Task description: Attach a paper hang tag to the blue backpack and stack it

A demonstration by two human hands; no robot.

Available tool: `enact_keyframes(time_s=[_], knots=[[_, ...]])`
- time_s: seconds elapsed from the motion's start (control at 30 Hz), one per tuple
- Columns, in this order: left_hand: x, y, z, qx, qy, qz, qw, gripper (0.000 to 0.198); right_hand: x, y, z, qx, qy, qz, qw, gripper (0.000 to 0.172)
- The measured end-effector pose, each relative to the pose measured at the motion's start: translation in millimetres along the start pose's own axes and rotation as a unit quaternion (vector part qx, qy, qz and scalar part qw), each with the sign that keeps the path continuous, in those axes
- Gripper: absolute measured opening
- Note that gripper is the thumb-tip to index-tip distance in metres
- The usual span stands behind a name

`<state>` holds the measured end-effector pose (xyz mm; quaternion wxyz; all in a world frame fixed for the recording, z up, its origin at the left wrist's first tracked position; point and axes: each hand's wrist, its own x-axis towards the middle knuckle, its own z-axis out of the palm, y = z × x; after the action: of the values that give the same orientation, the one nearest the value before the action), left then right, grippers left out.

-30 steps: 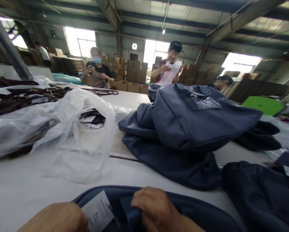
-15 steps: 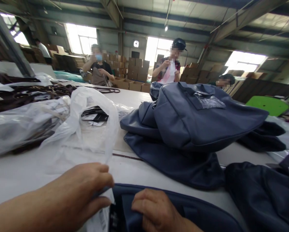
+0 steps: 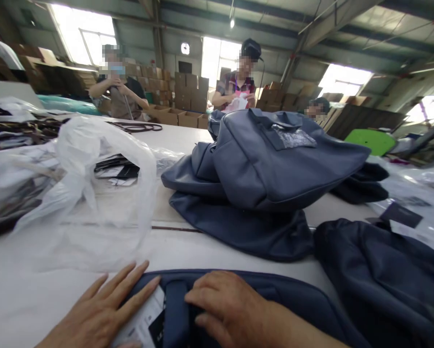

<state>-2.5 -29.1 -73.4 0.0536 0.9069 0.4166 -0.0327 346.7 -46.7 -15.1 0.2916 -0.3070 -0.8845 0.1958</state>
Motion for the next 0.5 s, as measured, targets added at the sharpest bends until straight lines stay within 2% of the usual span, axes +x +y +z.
enact_keyframes(time_s=[0.1, 0.17, 0.2, 0.27, 0.33, 0.37, 0.43, 0.5], knots=[[-19, -3, 23.8, 0.051, 0.088, -0.038, 0.994, 0.070, -29, -16, -16, -0.114, -0.063, -0.014, 0.991, 0.041], [-22, -9, 25.6, 0.046, 0.122, -0.055, 0.990, 0.056, -60, -26, -10, -0.200, -0.066, -0.032, 0.977, 0.039], [-19, -11, 19.1, 0.040, 0.126, -0.058, 0.990, 0.050, -78, -30, 0, -0.237, -0.056, -0.039, 0.969, 0.033], [-1, -7, -11.9, 0.034, 0.112, -0.050, 0.992, 0.044, -113, -35, 28, -0.281, -0.034, -0.034, 0.959, 0.029], [26, 15, -63.7, 0.040, 0.082, -0.016, 0.996, 0.045, -140, -35, 58, -0.336, 0.013, -0.011, 0.942, 0.026], [41, 33, -93.4, 0.036, 0.069, -0.007, 0.997, 0.045, -149, -36, 69, -0.345, -0.006, -0.003, 0.939, 0.029], [68, 76, -148.8, 0.009, -0.032, 0.029, 0.999, 0.043, -155, -40, 76, -0.342, -0.054, 0.034, 0.937, 0.034], [92, 116, -183.9, -0.046, -0.057, 0.073, 0.995, 0.040, -152, -50, 67, -0.305, -0.115, 0.077, 0.942, 0.044]])
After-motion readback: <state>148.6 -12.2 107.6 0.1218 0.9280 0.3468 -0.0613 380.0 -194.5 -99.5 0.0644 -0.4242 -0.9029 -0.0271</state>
